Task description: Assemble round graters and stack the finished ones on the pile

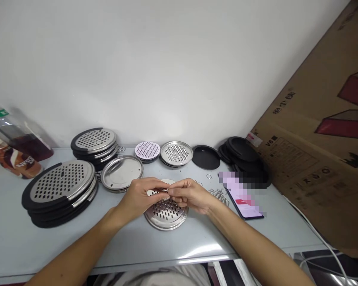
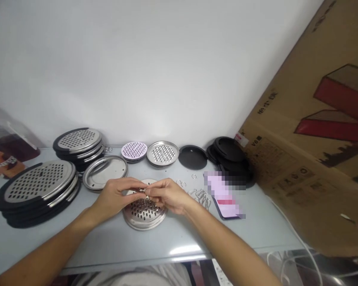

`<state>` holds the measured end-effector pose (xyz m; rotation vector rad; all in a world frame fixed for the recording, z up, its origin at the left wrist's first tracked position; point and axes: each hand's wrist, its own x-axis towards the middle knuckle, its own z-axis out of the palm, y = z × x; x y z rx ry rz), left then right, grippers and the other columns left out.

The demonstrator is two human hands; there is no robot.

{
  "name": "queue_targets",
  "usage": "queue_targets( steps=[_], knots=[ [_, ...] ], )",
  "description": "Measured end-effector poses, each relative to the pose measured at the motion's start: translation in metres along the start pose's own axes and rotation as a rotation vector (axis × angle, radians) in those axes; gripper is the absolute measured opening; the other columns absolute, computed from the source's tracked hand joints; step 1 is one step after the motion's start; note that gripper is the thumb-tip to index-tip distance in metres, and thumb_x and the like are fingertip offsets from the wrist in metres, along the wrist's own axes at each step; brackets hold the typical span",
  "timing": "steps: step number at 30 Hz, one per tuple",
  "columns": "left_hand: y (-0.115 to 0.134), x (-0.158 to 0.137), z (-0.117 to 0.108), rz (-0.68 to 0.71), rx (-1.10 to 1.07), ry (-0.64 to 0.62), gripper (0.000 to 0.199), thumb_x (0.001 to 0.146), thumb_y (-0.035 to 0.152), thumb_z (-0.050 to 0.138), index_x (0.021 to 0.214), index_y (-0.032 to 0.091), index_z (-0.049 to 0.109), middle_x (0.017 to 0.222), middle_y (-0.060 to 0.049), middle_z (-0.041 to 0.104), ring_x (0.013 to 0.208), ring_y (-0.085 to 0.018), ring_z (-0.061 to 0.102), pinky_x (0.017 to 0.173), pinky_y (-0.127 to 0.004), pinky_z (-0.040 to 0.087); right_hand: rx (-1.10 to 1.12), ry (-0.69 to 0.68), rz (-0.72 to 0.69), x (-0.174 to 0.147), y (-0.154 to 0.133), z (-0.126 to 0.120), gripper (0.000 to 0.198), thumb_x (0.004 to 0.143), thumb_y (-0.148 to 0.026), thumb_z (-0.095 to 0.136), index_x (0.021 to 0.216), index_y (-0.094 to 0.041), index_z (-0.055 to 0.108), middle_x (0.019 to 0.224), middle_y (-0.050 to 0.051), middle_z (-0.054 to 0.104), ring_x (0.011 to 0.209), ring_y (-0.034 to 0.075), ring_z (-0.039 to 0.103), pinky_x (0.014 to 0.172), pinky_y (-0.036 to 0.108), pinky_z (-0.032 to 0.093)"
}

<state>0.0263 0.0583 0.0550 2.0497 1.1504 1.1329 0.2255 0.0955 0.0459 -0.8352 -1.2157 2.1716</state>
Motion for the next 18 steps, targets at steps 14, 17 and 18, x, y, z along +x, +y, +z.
queue_targets(
  steps=[14,17,18],
  knots=[
    [0.0038,-0.0011,-0.0004,-0.011,-0.029,0.040,0.017,0.077,0.017,0.077,0.093,0.023,0.079,0.090,-0.002,0.078,0.080,-0.017,0.073,0.075,-0.024,0.058,0.036,0.057,0.000,-0.0013,-0.0011,0.0069,0.022,0.061,-0.027,0.084,0.064,-0.010,0.072,0.048,-0.006,0.040,0.049,0.005,0.029,0.048,0.024,0.014],
    [0.0035,-0.0018,-0.0004,-0.019,-0.028,0.054,0.017,0.078,0.017,0.076,0.094,0.022,0.079,0.091,-0.002,0.078,0.081,-0.018,0.073,0.075,-0.025,0.059,0.050,0.066,-0.001,-0.0010,0.0002,0.0069,0.021,0.060,-0.027,0.084,0.066,-0.010,0.072,0.049,-0.006,0.040,0.049,0.005,0.029,0.049,0.024,0.014],
    [0.0030,-0.0021,-0.0004,-0.019,-0.026,0.056,0.016,0.079,0.018,0.076,0.094,0.022,0.079,0.091,-0.002,0.078,0.081,-0.019,0.073,0.075,-0.026,0.059,0.048,0.062,-0.005,-0.0010,0.0006,0.0070,0.022,0.061,-0.027,0.084,0.067,-0.010,0.072,0.049,-0.006,0.040,0.049,0.005,0.029,0.049,0.025,0.015]
  ],
)
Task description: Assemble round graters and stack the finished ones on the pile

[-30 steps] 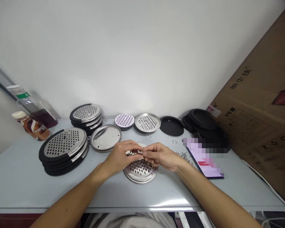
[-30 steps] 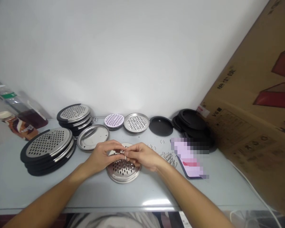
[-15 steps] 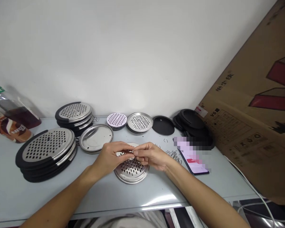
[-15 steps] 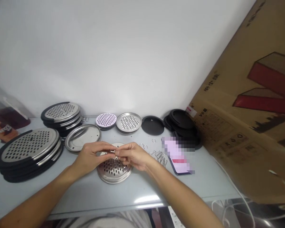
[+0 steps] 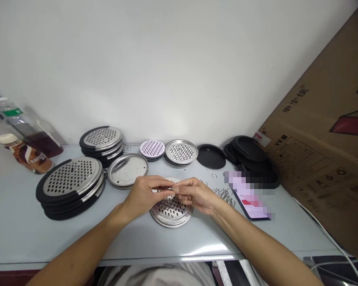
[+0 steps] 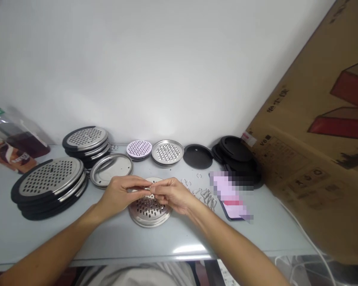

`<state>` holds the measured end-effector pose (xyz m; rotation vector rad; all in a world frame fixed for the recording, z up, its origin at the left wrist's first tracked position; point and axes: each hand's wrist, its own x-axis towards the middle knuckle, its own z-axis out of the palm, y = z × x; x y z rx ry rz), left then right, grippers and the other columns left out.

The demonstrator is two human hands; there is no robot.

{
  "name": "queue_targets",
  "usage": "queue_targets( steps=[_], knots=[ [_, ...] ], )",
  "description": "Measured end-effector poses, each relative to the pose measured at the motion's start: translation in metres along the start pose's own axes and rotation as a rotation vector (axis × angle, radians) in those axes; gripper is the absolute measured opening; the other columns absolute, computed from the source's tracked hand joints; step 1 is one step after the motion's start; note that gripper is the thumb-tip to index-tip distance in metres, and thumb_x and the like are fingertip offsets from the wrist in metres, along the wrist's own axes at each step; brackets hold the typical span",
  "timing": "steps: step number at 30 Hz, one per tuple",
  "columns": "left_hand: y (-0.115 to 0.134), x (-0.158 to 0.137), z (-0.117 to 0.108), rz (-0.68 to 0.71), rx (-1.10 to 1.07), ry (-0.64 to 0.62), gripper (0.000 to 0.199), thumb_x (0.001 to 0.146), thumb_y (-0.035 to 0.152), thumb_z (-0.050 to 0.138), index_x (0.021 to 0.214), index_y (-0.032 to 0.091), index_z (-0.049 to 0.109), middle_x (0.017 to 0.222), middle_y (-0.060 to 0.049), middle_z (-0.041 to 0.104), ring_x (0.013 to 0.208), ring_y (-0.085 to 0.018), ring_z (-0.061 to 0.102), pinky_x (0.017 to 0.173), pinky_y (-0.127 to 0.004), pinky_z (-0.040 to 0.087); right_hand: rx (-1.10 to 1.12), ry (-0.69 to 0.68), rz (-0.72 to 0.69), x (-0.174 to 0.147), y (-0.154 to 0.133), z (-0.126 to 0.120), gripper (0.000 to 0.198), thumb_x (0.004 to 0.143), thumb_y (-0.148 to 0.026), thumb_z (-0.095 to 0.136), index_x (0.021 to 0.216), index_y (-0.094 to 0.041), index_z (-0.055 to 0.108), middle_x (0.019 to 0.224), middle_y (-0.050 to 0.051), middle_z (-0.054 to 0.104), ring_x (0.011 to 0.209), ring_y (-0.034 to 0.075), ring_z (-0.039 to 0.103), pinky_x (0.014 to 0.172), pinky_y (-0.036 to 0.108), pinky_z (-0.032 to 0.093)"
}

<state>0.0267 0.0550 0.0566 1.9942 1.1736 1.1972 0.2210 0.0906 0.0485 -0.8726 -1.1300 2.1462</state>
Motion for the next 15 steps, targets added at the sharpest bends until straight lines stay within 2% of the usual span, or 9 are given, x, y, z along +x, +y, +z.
queue_targets(
  steps=[10,15],
  knots=[
    [0.0000,-0.0009,0.0008,-0.008,-0.002,0.053,0.015,0.079,0.024,0.077,0.093,0.021,0.078,0.088,-0.002,0.078,0.078,-0.017,0.072,0.072,-0.024,0.060,0.037,-0.019,-0.059,-0.0007,0.0004,0.0017,0.022,0.064,-0.029,0.084,0.071,-0.010,0.076,0.051,-0.005,0.042,0.049,0.005,0.027,0.049,0.025,0.014],
    [-0.0016,0.0015,-0.0073,0.002,0.044,0.066,0.015,0.078,0.025,0.077,0.092,0.020,0.077,0.088,-0.003,0.077,0.078,-0.017,0.071,0.071,-0.025,0.059,0.007,0.004,-0.096,0.0001,0.0030,0.0001,0.025,0.065,-0.031,0.084,0.080,-0.011,0.078,0.053,-0.004,0.045,0.051,0.005,0.027,0.049,0.025,0.016]
  ],
)
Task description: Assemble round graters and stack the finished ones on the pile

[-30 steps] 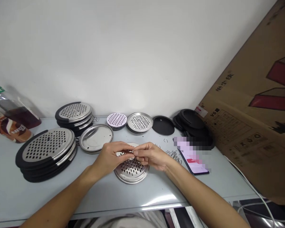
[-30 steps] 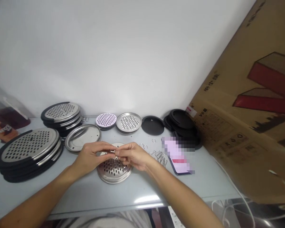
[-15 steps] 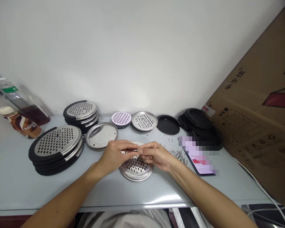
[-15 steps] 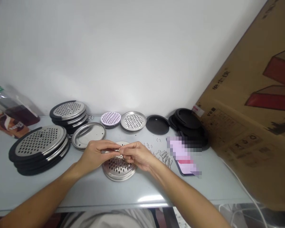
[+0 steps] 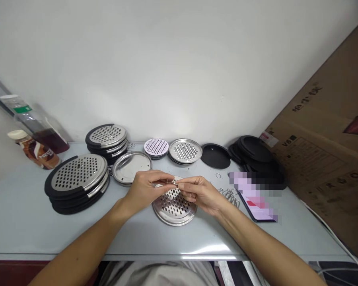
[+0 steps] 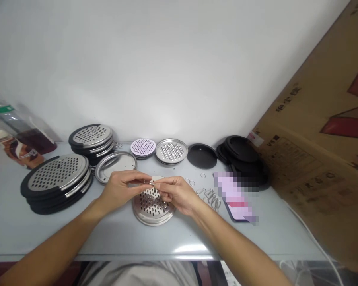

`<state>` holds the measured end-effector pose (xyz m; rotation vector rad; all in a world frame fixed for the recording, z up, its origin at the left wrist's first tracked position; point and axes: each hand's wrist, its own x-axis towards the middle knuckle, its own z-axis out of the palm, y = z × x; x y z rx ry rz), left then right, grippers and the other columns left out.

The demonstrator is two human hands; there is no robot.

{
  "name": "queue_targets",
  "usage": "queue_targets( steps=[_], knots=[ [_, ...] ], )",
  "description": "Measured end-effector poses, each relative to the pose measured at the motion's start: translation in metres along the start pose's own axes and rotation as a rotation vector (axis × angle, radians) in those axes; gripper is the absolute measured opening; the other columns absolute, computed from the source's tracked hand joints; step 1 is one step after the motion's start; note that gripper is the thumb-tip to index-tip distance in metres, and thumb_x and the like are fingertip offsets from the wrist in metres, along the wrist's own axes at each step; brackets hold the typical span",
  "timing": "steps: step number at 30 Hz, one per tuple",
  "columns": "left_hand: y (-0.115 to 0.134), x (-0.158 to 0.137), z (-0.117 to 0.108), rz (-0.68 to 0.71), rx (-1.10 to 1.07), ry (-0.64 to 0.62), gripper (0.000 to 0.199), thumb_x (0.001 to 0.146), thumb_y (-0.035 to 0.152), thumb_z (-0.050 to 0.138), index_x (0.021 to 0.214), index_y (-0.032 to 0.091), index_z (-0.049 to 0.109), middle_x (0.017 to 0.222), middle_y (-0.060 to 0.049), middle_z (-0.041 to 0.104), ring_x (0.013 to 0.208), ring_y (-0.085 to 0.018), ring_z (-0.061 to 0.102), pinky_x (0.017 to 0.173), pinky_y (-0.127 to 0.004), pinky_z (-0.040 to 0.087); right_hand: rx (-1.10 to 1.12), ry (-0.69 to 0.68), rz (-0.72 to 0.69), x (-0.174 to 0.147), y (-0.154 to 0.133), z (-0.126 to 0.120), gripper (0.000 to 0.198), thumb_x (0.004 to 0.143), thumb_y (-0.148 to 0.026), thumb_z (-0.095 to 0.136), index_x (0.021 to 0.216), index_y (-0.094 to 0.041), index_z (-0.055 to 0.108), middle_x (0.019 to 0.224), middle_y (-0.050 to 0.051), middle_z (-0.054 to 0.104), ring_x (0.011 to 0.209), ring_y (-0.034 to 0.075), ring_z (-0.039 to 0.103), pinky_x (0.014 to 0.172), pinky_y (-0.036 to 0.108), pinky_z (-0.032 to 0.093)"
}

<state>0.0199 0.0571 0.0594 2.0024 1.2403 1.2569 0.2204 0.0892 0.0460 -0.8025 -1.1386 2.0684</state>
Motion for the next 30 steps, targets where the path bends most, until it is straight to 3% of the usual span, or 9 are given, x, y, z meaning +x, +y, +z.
queue_targets(
  steps=[3,7,14,18,21,24,27,30],
  knots=[
    [-0.003,0.002,-0.004,0.043,0.058,-0.035,0.013,0.081,0.024,0.074,0.093,0.021,0.076,0.091,-0.004,0.075,0.083,-0.018,0.070,0.077,-0.028,0.057,-0.082,0.049,-0.036,0.001,0.001,-0.002,0.031,0.067,-0.035,0.083,0.089,-0.014,0.078,0.054,-0.004,0.049,0.051,0.006,0.031,0.049,0.025,0.020],
    [-0.003,0.004,-0.002,0.034,0.098,-0.033,0.033,0.077,0.025,0.078,0.110,0.024,0.071,0.108,-0.005,0.071,0.101,-0.022,0.066,0.091,-0.034,0.053,-0.237,0.147,-0.131,0.005,0.000,-0.008,0.033,0.068,-0.039,0.081,0.091,-0.016,0.078,0.056,-0.002,0.055,0.050,0.007,0.035,0.049,0.025,0.024],
    [0.005,0.002,0.006,-0.254,-0.229,-0.073,0.017,0.089,0.031,0.063,0.097,0.018,0.071,0.089,-0.003,0.074,0.083,-0.017,0.070,0.074,-0.026,0.056,-0.370,0.205,-0.238,0.010,0.006,-0.006,0.031,0.071,-0.040,0.079,0.091,-0.016,0.078,0.064,0.001,0.063,0.052,0.009,0.043,0.050,0.025,0.033],
    [0.006,0.000,0.009,-0.269,-0.270,-0.016,0.011,0.086,0.026,0.066,0.091,0.017,0.072,0.084,-0.002,0.074,0.079,-0.016,0.070,0.072,-0.024,0.056,-0.381,0.188,-0.247,0.008,0.009,0.000,0.030,0.071,-0.039,0.079,0.090,-0.016,0.075,0.068,0.002,0.064,0.055,0.011,0.051,0.053,0.025,0.042],
    [0.005,-0.001,0.011,-0.198,-0.202,0.008,0.009,0.086,0.021,0.066,0.092,0.018,0.072,0.087,-0.002,0.074,0.080,-0.016,0.069,0.074,-0.024,0.055,-0.379,0.149,-0.327,0.005,0.006,-0.001,0.040,0.071,-0.031,0.080,0.108,-0.022,0.067,0.095,0.005,0.068,0.082,0.017,0.062,0.067,0.027,0.051],
    [0.005,-0.003,0.013,-0.049,-0.058,-0.009,0.014,0.084,0.014,0.064,0.094,0.020,0.073,0.089,-0.002,0.073,0.083,-0.016,0.068,0.077,-0.026,0.053,-0.406,0.044,-0.400,0.004,0.006,-0.003,0.047,0.076,-0.026,0.076,0.121,-0.026,0.062,0.121,0.008,0.063,0.110,0.020,0.059,0.086,0.032,0.051],
    [0.006,-0.004,0.013,0.048,0.031,0.009,0.018,0.084,0.010,0.062,0.095,0.021,0.072,0.088,-0.002,0.073,0.083,-0.016,0.067,0.077,-0.027,0.052,-0.413,0.013,-0.357,0.006,0.008,-0.005,0.034,0.079,-0.029,0.073,0.112,-0.021,0.067,0.097,0.006,0.071,0.088,0.018,0.066,0.079,0.031,0.052],
    [0.006,-0.003,0.012,-0.023,0.020,0.072,0.013,0.084,0.012,0.063,0.090,0.020,0.072,0.085,-0.001,0.072,0.079,-0.015,0.067,0.076,-0.026,0.052,-0.422,0.068,-0.304,0.008,0.008,-0.006,0.028,0.078,-0.034,0.074,0.101,-0.017,0.071,0.070,0.002,0.069,0.066,0.016,0.066,0.066,0.029,0.052]
  ],
)
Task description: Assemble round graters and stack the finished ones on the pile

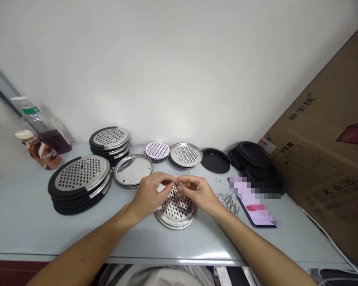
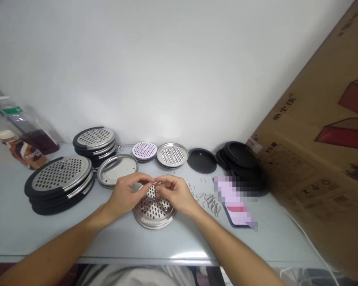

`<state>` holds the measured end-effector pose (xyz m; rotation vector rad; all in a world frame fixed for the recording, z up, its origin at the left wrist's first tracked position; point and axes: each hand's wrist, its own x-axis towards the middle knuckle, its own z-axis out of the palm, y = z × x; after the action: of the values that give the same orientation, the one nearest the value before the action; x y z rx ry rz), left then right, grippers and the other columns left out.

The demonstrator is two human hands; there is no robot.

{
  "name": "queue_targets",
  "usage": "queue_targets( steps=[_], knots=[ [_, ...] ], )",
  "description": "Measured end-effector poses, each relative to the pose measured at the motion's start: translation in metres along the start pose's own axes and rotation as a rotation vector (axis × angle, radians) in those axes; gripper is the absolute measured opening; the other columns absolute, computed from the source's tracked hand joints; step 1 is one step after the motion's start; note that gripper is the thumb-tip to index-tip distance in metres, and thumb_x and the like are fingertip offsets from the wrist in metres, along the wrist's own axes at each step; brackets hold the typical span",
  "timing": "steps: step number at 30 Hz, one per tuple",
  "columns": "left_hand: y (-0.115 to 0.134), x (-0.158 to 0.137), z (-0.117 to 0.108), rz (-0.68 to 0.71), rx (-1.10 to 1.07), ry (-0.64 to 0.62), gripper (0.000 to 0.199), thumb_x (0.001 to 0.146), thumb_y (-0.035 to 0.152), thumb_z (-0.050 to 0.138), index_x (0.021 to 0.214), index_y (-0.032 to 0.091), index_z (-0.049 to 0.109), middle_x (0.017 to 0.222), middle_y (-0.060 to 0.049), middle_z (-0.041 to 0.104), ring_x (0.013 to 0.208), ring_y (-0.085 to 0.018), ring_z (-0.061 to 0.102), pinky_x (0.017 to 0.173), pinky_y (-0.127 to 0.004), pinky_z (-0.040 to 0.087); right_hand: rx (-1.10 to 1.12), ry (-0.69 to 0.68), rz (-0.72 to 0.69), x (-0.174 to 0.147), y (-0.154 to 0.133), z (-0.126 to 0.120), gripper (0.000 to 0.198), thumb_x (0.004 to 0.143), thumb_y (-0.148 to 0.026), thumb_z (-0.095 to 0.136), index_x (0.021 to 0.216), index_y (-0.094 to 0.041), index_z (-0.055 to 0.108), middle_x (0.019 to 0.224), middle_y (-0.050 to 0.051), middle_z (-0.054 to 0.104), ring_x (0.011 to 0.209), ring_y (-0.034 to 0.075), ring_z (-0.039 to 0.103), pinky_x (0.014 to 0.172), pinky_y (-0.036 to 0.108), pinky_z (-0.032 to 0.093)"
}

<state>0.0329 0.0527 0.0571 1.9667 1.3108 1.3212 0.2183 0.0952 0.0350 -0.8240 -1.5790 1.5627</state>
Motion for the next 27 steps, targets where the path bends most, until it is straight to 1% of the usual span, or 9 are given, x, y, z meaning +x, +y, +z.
queue_targets(
  steps=[5,8,12,16,17,19,21,23,27],
  knots=[
    [-0.002,0.003,-0.001,-0.249,-0.214,-0.034,0.007,0.083,0.023,0.067,0.087,0.019,0.070,0.083,-0.001,0.072,0.079,-0.016,0.067,0.075,-0.026,0.053,0.020,0.060,0.057,0.000,-0.009,-0.002,0.023,0.077,-0.034,0.074,0.090,-0.016,0.072,0.061,0.001,0.068,0.059,0.016,0.064,0.064,0.030,0.052],
    [-0.001,0.003,0.000,-0.281,-0.265,-0.093,0.007,0.082,0.023,0.067,0.087,0.019,0.070,0.084,-0.001,0.072,0.080,-0.016,0.067,0.075,-0.026,0.053,-0.025,0.050,0.001,-0.001,-0.010,-0.004,0.021,0.077,-0.031,0.073,0.094,-0.018,0.072,0.072,0.002,0.070,0.064,0.016,0.065,0.066,0.030,0.053],
    [0.003,0.001,0.000,-0.199,-0.163,-0.019,0.005,0.083,0.019,0.065,0.086,0.019,0.069,0.083,-0.001,0.071,0.078,-0.015,0.066,0.074,-0.026,0.052,-0.216,0.066,-0.176,-0.003,-0.012,-0.008,0.014,0.078,-0.028,0.073,0.089,-0.019,0.075,0.085,0.005,0.072,0.078,0.017,0.066,0.072,0.030,0.052],
    [0.000,0.000,-0.001,0.097,0.061,0.025,0.013,0.082,0.010,0.062,0.086,0.020,0.069,0.081,0.000,0.071,0.077,-0.015,0.063,0.074,-0.028,0.049,-0.471,0.127,-0.384,-0.006,-0.016,-0.007,0.009,0.082,-0.024,0.068,0.085,-0.019,0.076,0.085,0.006,0.071,0.082,0.018,0.065,0.078,0.032,0.049],
    [-0.001,0.000,-0.001,0.172,0.102,0.013,0.015,0.082,0.008,0.061,0.086,0.020,0.069,0.081,0.000,0.071,0.078,-0.015,0.062,0.076,-0.028,0.048,-0.492,0.117,-0.371,-0.006,-0.017,-0.007,0.008,0.081,-0.023,0.068,0.084,-0.019,0.075,0.086,0.006,0.071,0.083,0.018,0.064,0.079,0.032,0.049],
    [-0.002,0.001,-0.002,0.249,0.138,-0.030,0.016,0.083,0.007,0.060,0.087,0.021,0.068,0.082,0.001,0.072,0.079,-0.015,0.062,0.077,-0.029,0.048,-0.428,0.048,-0.225,-0.006,-0.018,-0.010,0.008,0.080,-0.024,0.068,0.083,-0.018,0.073,0.082,0.005,0.071,0.077,0.017,0.064,0.074,0.031,0.049],
    [-0.002,0.001,-0.003,0.233,0.150,-0.075,0.015,0.085,0.010,0.060,0.090,0.021,0.067,0.084,0.001,0.072,0.082,-0.015,0.062,0.079,-0.029,0.048,-0.296,-0.059,-0.018,-0.004,-0.018,-0.018,0.014,0.079,-0.029,0.069,0.084,-0.017,0.072,0.072,0.003,0.069,0.067,0.015,0.062,0.064,0.028,0.049],
    [-0.002,0.002,-0.004,0.179,0.170,-0.149,0.017,0.086,0.017,0.065,0.101,0.023,0.066,0.095,0.000,0.072,0.091,-0.017,0.062,0.085,-0.031,0.048,-0.239,-0.104,0.106,-0.001,-0.020,-0.032,0.020,0.079,-0.034,0.069,0.086,-0.015,0.072,0.064,0.001,0.065,0.059,0.014,0.059,0.058,0.026,0.047],
    [-0.011,-0.001,-0.004,0.070,0.262,-0.366,0.061,0.077,0.039,0.077,0.131,0.026,0.053,0.132,-0.006,0.057,0.124,-0.026,0.050,0.105,-0.040,0.041,-0.539,0.077,0.111,0.007,-0.023,-0.067,0.023,0.081,-0.035,0.062,0.083,-0.014,0.071,0.065,0.002,0.064,0.057,0.012,0.055,0.056,0.024,0.043]
  ],
)
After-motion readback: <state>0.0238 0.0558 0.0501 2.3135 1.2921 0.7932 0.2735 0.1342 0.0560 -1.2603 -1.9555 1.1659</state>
